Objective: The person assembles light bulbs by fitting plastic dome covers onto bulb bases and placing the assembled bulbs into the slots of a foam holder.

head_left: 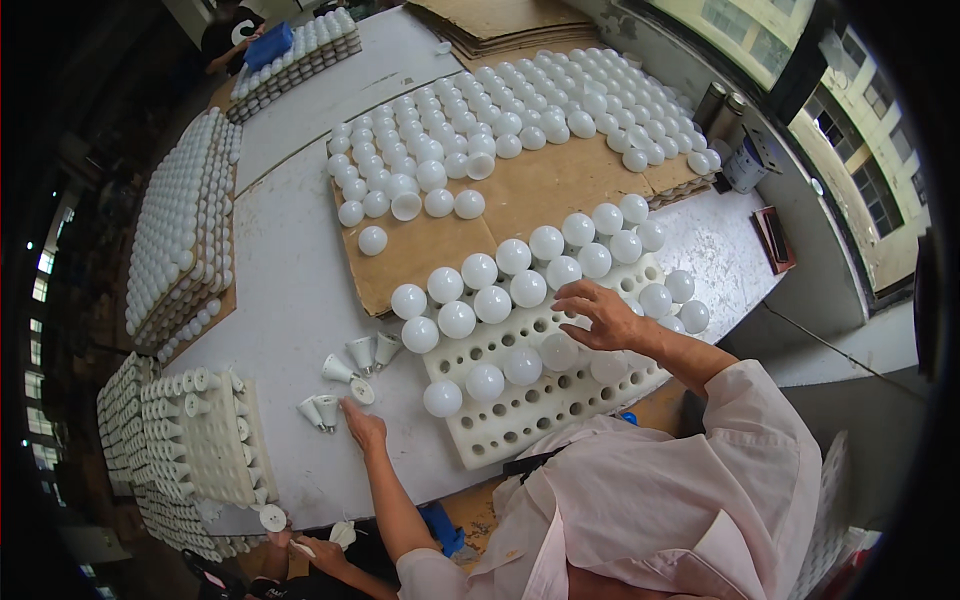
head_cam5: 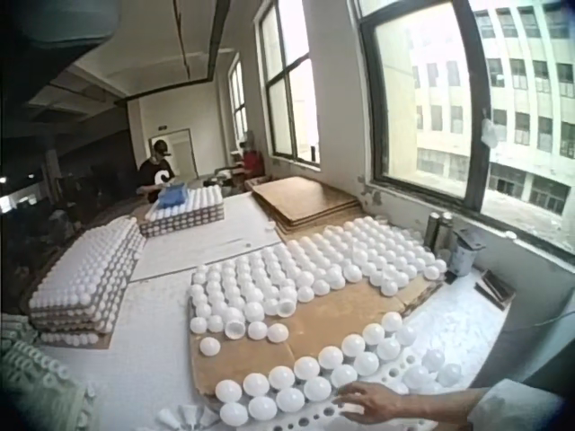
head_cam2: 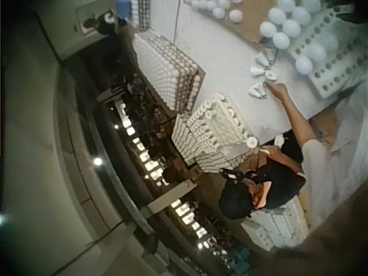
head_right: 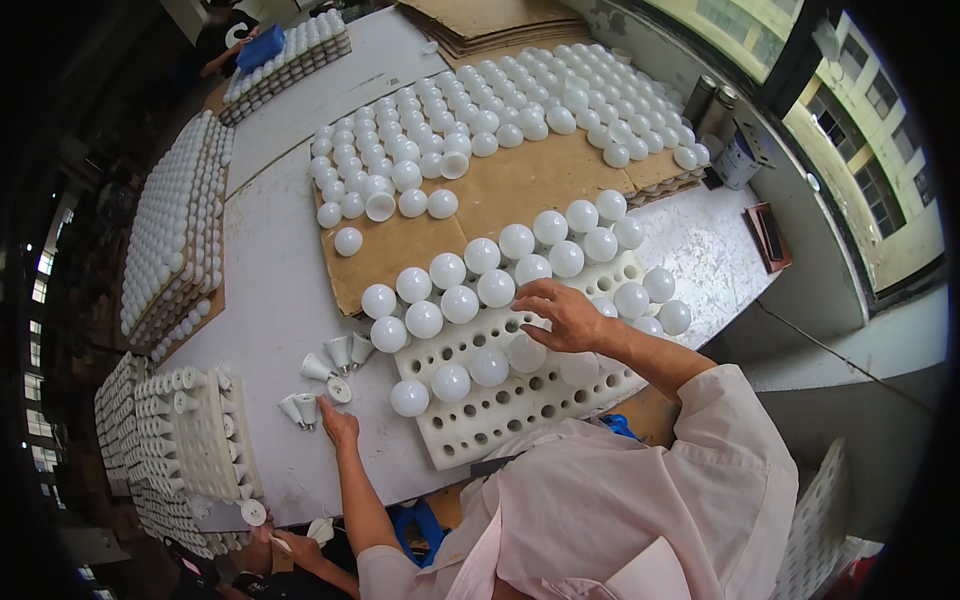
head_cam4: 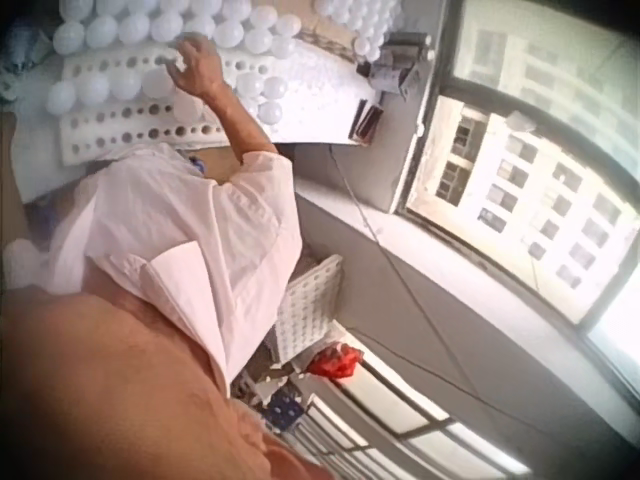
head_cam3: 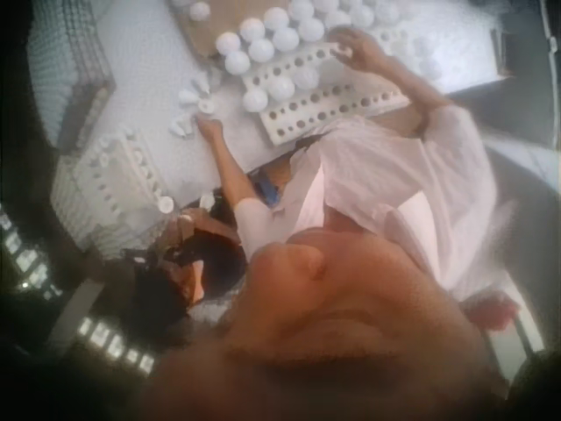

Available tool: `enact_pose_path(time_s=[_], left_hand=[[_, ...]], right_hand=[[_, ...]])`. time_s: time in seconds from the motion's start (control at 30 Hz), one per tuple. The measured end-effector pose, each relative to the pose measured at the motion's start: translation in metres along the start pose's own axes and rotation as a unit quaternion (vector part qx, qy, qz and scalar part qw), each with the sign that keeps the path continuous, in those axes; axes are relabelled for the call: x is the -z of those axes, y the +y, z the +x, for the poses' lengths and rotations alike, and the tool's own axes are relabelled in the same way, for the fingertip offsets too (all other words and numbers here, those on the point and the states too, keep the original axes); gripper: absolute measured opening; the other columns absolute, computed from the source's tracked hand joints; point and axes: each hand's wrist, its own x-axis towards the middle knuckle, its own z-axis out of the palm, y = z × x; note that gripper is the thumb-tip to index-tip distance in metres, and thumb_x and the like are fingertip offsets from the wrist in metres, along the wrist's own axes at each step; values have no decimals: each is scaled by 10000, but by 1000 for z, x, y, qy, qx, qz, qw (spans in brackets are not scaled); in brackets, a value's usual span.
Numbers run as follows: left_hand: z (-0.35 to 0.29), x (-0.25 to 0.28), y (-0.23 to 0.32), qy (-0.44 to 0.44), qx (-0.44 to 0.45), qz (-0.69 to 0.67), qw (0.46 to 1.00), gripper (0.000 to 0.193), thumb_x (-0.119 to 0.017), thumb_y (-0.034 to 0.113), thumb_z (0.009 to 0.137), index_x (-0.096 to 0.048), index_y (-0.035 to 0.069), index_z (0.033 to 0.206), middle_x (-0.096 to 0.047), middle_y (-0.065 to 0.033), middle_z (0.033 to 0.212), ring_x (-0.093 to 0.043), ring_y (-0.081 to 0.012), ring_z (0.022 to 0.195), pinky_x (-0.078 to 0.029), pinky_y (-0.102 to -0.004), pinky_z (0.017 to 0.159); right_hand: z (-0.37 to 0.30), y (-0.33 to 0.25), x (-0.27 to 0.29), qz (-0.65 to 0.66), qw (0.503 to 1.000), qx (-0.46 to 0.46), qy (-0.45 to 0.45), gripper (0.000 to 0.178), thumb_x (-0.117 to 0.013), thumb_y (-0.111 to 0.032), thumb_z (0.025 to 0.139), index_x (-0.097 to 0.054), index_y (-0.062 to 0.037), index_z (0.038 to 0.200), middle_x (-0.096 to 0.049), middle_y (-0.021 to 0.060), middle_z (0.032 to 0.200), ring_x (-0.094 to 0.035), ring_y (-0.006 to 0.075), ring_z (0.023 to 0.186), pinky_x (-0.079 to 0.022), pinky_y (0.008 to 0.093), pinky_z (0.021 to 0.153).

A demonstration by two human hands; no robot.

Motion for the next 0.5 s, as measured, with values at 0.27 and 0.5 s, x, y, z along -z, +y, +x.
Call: enact_pose_path(time_s=[0.27,0.5], left_hand=[[15,9,54,-122,-66,203,969,415,-746,27,691,-527,47,1043,-611,-131,1085,-545,-339,1016,-418,-421,903],[-20,-14,86,-108,-39,35,993,439,-799,79,644,-542,10,993,-608,-195,1052,-559,-404,1029,-437,-463,909]], right_hand=[[151,113,-38,3,995,-99,-3,421,-693,-165,779,-557,-85,1169,-553,146,1162,-565,349,1056,-484,421,885],[233,167,-95,-139,961,-216,-103,705,-763,-308,696,-453,-98,1293,-531,179,1248,-513,354,1172,-435,421,977]])
